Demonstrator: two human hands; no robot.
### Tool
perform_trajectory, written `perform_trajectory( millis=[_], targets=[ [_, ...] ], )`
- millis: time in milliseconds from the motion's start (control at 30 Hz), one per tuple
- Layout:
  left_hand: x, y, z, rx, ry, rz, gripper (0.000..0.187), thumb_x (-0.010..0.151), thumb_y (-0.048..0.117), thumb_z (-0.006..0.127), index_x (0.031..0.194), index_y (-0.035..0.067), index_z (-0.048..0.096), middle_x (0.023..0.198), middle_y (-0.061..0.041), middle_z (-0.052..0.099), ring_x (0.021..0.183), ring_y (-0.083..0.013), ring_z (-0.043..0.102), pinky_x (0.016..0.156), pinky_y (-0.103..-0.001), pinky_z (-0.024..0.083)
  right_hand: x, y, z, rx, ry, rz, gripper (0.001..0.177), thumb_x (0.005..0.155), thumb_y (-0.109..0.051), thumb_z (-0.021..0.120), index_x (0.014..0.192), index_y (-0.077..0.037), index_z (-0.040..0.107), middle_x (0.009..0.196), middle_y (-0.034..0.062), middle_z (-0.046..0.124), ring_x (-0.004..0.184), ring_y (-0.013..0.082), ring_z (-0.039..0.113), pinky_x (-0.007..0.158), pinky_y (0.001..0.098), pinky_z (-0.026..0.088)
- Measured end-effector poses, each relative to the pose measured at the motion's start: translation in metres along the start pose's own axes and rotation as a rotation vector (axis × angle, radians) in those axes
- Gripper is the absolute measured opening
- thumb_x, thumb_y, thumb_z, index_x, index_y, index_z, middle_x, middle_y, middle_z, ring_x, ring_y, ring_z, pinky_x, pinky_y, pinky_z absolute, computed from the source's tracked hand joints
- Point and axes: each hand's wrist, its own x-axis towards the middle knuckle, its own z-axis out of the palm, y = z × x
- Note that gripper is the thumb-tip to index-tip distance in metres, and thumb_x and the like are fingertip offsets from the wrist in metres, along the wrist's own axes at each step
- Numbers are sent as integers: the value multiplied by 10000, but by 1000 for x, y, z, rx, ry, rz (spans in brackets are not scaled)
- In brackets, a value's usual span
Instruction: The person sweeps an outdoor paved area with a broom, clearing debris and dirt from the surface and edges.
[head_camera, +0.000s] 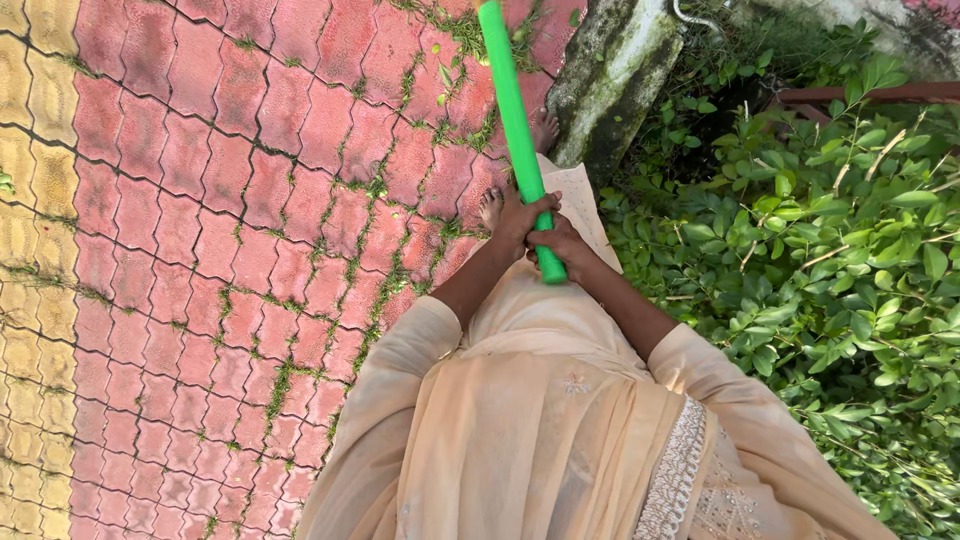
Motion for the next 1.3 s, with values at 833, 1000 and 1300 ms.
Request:
perform_trajectory(
  millis=[833, 1000, 1300],
  targets=[
    [110, 87, 104, 45, -11, 18, 622, 740, 83, 724, 1202, 146, 314, 821, -124, 613, 598, -220, 637, 461, -373, 532, 47, -147, -79, 109, -20, 97, 223, 806, -88, 675, 996, -109, 561, 774, 89, 628, 604, 185, 640, 475, 363, 538],
    [152, 53, 65, 135, 258, -253, 434, 855, 148, 746, 1065, -86, 447, 748, -152, 578, 457, -254, 528, 348, -403, 377, 106, -128, -99, 85, -177, 221, 177, 879, -140, 683, 980, -19, 602, 795, 105, 641, 618, 183, 625, 486, 320, 514],
    [244, 104, 103, 622, -161, -215, 643, 730, 66, 822, 1167, -63, 367, 818, -184, 648, 628, -255, 676, 454, -422, 546, 118, -157, -81, 325, 135, -136, 195, 905, -104, 664, 1060, -45, 561, 839, 88, 650, 670, 198, 654, 544, 343, 543]
  ],
)
